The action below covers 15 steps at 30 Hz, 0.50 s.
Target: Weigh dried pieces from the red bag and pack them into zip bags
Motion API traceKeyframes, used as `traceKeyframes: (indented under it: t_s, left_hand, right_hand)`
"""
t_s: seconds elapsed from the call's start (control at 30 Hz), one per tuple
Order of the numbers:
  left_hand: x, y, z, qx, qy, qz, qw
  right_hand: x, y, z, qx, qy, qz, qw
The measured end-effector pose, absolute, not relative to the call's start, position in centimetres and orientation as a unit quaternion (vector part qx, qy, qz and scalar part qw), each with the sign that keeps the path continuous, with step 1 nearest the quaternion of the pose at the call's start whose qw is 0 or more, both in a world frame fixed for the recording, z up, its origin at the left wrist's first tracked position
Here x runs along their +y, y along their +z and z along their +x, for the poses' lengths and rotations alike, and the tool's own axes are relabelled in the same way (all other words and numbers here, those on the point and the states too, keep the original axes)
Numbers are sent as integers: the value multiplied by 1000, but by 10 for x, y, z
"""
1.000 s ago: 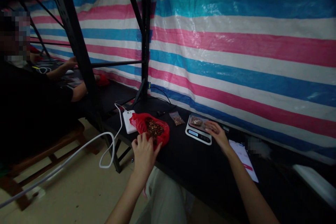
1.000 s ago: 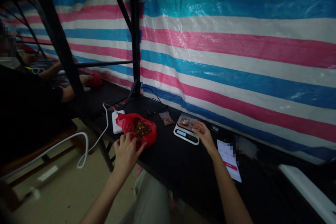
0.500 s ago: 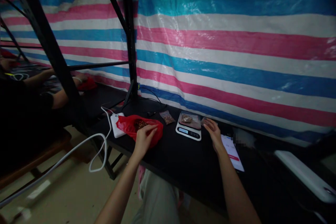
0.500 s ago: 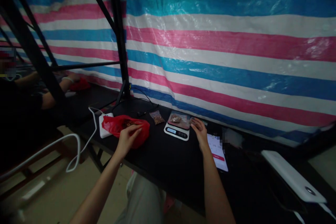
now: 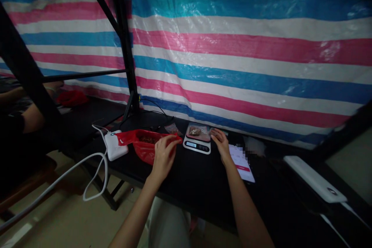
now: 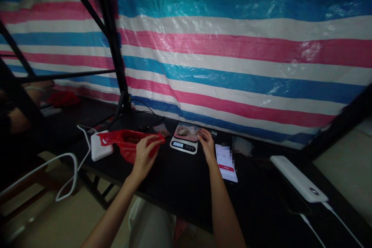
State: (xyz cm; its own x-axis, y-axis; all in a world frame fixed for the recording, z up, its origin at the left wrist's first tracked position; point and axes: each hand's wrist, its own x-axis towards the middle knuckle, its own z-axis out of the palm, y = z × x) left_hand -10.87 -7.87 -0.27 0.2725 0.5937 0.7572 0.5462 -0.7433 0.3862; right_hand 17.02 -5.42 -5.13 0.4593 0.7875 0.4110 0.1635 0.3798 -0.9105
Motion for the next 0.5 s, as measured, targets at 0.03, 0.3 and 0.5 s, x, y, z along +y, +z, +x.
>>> traceKeyframes:
  t_s: [0.03, 0.3, 0.5]
  left_hand:
    - [-82, -5, -107, 373, 484, 792, 6]
    - [-93, -13, -95, 371, 515, 770, -64]
    - [-88, -7, -59, 264, 450, 853, -12]
  right_hand:
    - [-55, -51, 169, -468, 223, -509, 687]
    - [-56, -49, 165, -471, 215, -511, 687]
    - [-52, -52, 161, -460, 175, -518, 700]
